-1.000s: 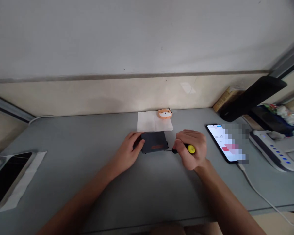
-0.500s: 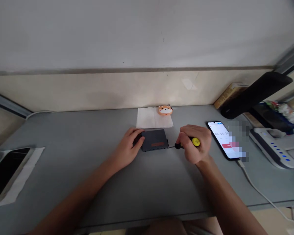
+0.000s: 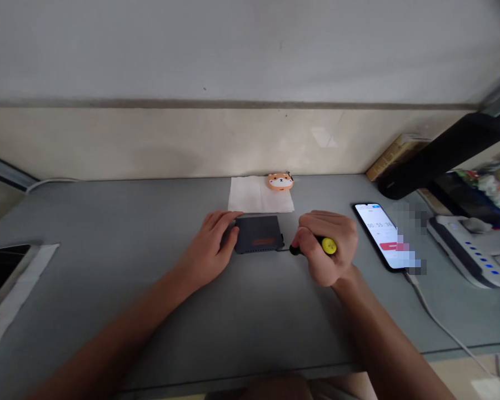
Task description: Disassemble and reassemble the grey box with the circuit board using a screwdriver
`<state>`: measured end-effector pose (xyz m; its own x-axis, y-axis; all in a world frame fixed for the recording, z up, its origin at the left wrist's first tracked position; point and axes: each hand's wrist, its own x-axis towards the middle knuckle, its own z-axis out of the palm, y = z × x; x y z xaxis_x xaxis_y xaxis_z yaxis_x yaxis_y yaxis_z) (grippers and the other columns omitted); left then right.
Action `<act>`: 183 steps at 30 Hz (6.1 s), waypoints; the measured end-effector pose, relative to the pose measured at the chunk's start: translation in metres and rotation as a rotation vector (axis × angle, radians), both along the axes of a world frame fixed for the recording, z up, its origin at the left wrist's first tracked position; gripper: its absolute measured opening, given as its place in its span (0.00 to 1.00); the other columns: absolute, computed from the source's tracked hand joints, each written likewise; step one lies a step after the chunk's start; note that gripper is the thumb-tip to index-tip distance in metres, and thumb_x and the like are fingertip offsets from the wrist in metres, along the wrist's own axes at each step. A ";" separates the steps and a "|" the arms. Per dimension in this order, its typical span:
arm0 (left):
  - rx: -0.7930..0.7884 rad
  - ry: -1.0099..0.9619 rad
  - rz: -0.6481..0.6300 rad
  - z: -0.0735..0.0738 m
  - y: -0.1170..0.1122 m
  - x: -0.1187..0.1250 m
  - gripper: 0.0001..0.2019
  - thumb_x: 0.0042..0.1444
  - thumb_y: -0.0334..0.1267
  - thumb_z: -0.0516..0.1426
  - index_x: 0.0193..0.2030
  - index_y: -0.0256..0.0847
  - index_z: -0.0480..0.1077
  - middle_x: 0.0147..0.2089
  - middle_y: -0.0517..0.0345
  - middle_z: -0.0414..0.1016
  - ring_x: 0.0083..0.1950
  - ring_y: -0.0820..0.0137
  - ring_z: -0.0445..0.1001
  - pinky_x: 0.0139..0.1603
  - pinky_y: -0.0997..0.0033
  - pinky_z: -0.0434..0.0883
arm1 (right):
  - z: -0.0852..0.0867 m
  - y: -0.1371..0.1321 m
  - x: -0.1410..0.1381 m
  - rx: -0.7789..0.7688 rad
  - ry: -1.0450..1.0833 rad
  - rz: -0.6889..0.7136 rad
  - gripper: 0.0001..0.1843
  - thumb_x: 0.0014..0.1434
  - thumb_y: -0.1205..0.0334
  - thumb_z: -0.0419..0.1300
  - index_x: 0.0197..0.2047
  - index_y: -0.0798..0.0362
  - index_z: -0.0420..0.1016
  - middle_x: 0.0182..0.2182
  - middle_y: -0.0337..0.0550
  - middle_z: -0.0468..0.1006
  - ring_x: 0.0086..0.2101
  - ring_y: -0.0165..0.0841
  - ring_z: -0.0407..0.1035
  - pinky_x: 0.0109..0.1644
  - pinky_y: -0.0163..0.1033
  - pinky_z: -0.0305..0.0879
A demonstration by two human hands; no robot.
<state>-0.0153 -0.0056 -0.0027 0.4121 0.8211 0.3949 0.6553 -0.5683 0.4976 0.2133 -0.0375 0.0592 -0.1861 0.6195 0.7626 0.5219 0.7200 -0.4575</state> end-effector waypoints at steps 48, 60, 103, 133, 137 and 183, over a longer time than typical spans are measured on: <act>0.237 0.119 -0.168 0.011 0.005 -0.011 0.12 0.69 0.32 0.49 0.51 0.44 0.73 0.51 0.51 0.75 0.52 0.63 0.76 0.52 0.61 0.78 | -0.012 0.000 -0.020 -0.212 0.177 0.071 0.20 0.64 0.68 0.51 0.20 0.52 0.69 0.16 0.34 0.70 0.18 0.24 0.62 0.24 0.33 0.57; 0.140 0.096 -0.318 0.024 -0.002 -0.014 0.14 0.61 0.31 0.53 0.50 0.44 0.75 0.54 0.48 0.75 0.50 0.60 0.77 0.51 0.56 0.79 | -0.015 -0.002 -0.023 -0.173 0.299 0.051 0.21 0.63 0.69 0.51 0.20 0.52 0.70 0.17 0.34 0.74 0.18 0.24 0.64 0.23 0.32 0.58; 0.196 -0.093 -0.039 0.018 0.019 -0.009 0.17 0.72 0.46 0.53 0.34 0.43 0.73 0.33 0.59 0.75 0.36 0.68 0.74 0.41 0.68 0.74 | -0.034 0.042 0.004 -0.669 1.189 -0.374 0.17 0.41 0.46 0.59 0.15 0.51 0.68 0.17 0.37 0.66 0.20 0.28 0.59 0.20 0.34 0.55; -0.266 0.064 -0.056 0.022 -0.001 0.018 0.19 0.63 0.47 0.60 0.58 0.43 0.69 0.55 0.47 0.73 0.56 0.53 0.75 0.57 0.51 0.73 | -0.030 0.043 0.000 -0.666 1.192 -0.564 0.13 0.48 0.53 0.55 0.18 0.51 0.68 0.18 0.37 0.69 0.20 0.29 0.61 0.23 0.37 0.55; -0.378 -0.075 -0.251 0.021 0.010 0.007 0.21 0.66 0.37 0.56 0.65 0.50 0.66 0.63 0.51 0.72 0.64 0.59 0.71 0.66 0.54 0.69 | -0.026 0.038 0.003 -0.579 1.066 -0.586 0.15 0.49 0.51 0.55 0.17 0.51 0.69 0.16 0.37 0.67 0.19 0.29 0.60 0.22 0.36 0.55; -0.134 -0.017 -0.438 0.043 -0.002 0.014 0.10 0.65 0.39 0.55 0.42 0.43 0.78 0.50 0.51 0.78 0.54 0.60 0.75 0.62 0.54 0.68 | -0.023 0.017 -0.015 -0.537 0.776 -0.036 0.23 0.54 0.54 0.55 0.11 0.49 0.65 0.13 0.38 0.62 0.20 0.29 0.56 0.27 0.39 0.51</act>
